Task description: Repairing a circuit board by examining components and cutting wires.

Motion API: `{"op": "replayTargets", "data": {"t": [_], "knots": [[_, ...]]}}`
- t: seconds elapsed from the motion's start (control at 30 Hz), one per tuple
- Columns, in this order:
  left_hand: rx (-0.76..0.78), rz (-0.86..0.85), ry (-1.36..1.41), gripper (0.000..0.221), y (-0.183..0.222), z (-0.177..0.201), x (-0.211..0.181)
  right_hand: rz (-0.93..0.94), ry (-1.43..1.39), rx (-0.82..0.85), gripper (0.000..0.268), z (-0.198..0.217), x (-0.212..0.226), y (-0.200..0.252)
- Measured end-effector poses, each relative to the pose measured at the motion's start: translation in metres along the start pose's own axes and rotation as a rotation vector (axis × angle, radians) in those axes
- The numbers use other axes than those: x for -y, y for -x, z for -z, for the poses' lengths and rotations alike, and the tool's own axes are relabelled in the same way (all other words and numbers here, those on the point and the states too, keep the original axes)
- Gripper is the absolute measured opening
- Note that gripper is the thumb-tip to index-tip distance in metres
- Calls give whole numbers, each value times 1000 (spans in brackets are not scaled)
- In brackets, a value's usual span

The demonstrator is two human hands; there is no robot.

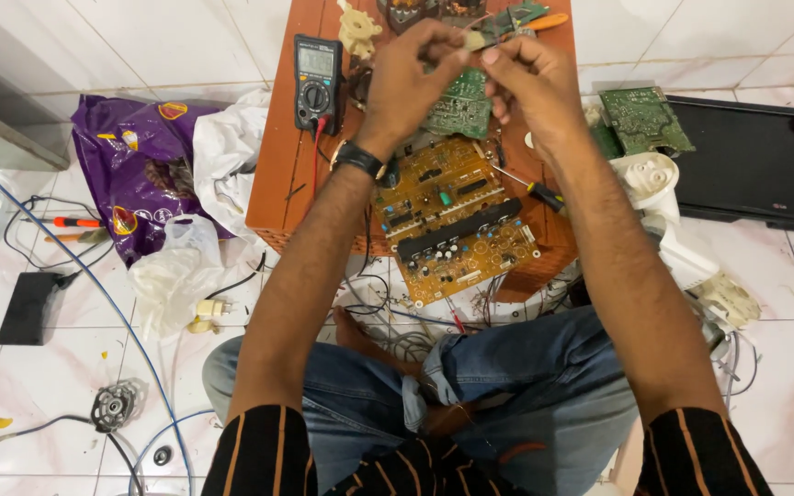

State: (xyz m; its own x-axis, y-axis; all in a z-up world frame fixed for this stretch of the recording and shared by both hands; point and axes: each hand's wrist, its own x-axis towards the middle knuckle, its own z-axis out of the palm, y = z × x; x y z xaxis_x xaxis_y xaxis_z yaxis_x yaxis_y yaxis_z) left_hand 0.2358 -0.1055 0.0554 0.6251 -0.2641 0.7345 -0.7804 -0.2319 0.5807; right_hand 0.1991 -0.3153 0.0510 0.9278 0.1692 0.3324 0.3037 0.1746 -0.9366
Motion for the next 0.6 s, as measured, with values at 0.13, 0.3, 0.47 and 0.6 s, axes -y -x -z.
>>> {"op": "replayTargets", "data": {"t": [0.13, 0.3, 0.47, 0.6], "knots": [[25, -64, -26, 14, -8, -1, -31, 51, 141, -45, 20, -11, 23, 3], [-41, -97, -91, 14, -7, 9, -29, 114, 204, -9, 18, 3, 20, 4], [-108, -82, -196, 19, 4, 12, 7, 86, 241, -66, 16, 10, 13, 13], [-245, -40, 55, 21, 16, 17, 17, 129, 111, -99, 16, 20, 3, 19]]}}
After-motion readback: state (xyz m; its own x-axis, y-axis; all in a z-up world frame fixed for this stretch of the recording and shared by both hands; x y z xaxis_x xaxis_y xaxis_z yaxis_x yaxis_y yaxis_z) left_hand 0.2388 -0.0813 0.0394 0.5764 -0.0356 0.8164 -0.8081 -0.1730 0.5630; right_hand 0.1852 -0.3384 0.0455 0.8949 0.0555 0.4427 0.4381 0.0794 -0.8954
